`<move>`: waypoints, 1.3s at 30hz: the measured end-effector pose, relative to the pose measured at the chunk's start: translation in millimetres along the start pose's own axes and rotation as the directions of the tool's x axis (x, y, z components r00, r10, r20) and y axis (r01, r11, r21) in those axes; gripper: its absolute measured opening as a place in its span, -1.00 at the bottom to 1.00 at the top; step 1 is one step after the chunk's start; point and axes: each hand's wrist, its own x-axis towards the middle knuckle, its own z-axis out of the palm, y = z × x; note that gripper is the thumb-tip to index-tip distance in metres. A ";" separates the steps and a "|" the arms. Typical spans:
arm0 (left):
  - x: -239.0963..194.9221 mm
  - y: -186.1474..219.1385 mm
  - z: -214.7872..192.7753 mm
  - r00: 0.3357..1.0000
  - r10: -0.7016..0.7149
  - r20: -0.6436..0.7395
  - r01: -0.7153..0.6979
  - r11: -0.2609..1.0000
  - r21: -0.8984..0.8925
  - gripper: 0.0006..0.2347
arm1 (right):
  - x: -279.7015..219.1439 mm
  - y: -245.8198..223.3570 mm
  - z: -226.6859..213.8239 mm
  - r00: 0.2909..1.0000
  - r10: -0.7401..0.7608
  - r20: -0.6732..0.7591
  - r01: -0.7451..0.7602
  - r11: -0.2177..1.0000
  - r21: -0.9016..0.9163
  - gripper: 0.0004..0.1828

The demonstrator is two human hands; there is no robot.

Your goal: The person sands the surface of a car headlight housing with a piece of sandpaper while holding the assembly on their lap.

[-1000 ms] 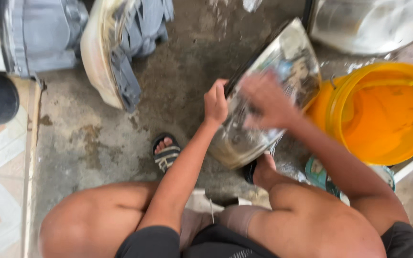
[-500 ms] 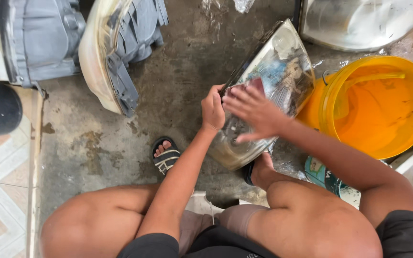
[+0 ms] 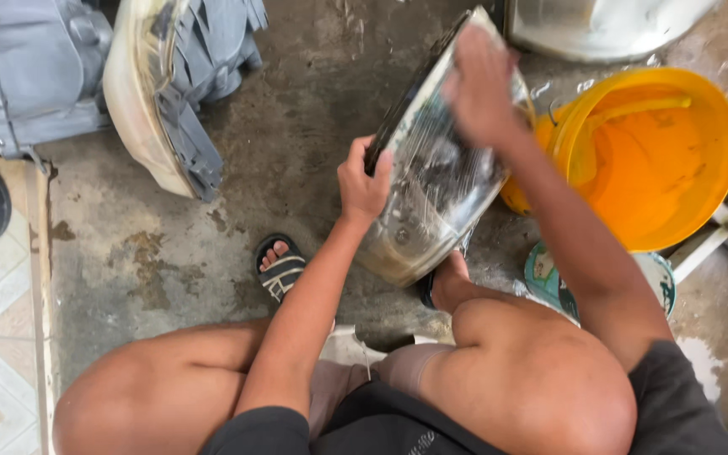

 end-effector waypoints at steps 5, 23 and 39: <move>-1.7 -6.0 2.3 0.996 -0.009 -0.085 0.018 0.993 0.116 -0.59 | -9.0 34.4 30.2 0.929 -0.355 0.103 0.358 0.934 -0.012 -0.53; -18.7 2.4 10.5 0.993 -0.106 -0.047 0.111 0.987 0.119 -0.58 | -40.0 -19.8 29.2 0.982 -0.170 0.077 0.174 0.984 -0.044 -0.20; -18.2 7.3 0.2 0.998 -0.035 -0.049 0.043 0.985 0.169 -0.60 | -41.6 15.4 76.1 0.988 -0.123 -0.095 0.113 0.988 -0.101 -0.21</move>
